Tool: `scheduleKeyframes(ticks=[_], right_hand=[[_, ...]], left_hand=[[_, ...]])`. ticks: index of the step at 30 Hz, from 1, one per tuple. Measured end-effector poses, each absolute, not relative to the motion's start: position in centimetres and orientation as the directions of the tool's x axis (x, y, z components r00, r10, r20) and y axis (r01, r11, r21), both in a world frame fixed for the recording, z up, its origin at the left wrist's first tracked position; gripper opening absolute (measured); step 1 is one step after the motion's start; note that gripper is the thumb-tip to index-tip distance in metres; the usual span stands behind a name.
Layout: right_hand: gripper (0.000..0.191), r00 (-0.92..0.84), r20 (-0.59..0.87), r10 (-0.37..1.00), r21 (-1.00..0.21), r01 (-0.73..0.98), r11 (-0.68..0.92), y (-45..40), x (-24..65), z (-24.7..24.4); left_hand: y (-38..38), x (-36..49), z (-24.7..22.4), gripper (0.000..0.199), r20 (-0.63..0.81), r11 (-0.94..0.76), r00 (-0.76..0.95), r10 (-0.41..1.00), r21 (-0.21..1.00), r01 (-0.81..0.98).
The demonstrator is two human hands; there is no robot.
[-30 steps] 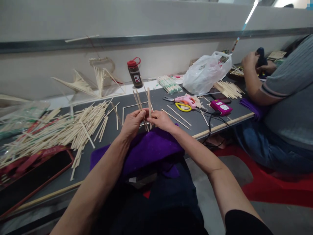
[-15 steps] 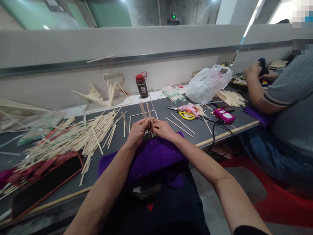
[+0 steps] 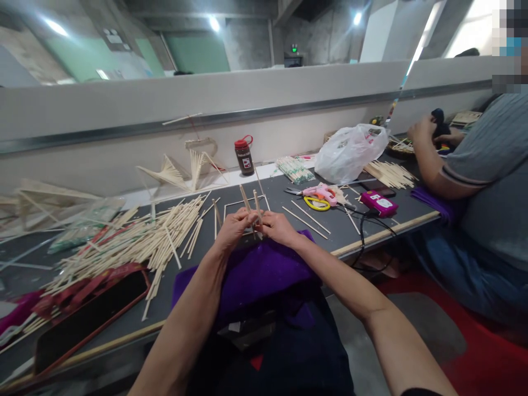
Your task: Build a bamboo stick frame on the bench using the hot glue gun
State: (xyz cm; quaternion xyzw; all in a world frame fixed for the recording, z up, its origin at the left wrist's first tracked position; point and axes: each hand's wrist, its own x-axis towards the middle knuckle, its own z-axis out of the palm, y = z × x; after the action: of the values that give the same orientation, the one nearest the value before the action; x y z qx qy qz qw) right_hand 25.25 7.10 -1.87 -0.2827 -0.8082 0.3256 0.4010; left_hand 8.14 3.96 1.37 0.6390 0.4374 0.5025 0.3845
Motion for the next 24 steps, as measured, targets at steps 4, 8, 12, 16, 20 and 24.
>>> scheduleKeyframes(ticks=[4, 8, 12, 16, 20, 24], right_hand=[[0.021, -0.535, 0.494, 0.686, -0.734, 0.166, 0.659, 7.3, 25.3, -2.1], [0.026, -0.516, 0.442, 0.734, -0.732, 0.266, 0.628, 7.7, 25.6, -2.3], [0.029, -0.526, 0.415, 0.742, -0.733, 0.291, 0.615, 7.8, 25.7, -2.4], [0.035, -0.528, 0.428, 0.734, -0.731, 0.276, 0.625, 7.6, 25.5, -1.9], [0.039, -0.529, 0.433, 0.73, -0.705, 0.305, 0.64, 7.3, 25.4, -1.4], [0.031, -0.543, 0.371, 0.753, -0.73, 0.33, 0.598, 7.3, 25.4, -1.3]], left_hand=[[4.0, 8.2, 1.2, 0.043, 0.3, -0.317, 0.134, 0.944, 0.939, 0.132], [4.1, 8.4, 1.4, 0.031, 0.214, -0.217, 0.121, 0.969, 0.976, 0.017], [3.9, 8.5, 1.8, 0.013, 0.163, -0.165, 0.102, 0.981, 0.986, 0.012], [3.9, 8.1, 2.0, 0.01, 0.223, -0.236, 0.116, 0.968, 0.964, 0.12], [4.0, 7.7, 2.1, 0.014, 0.31, -0.337, 0.153, 0.938, 0.919, 0.204], [4.0, 7.4, 2.0, 0.019, 0.308, -0.339, 0.172, 0.936, 0.92, 0.196]])
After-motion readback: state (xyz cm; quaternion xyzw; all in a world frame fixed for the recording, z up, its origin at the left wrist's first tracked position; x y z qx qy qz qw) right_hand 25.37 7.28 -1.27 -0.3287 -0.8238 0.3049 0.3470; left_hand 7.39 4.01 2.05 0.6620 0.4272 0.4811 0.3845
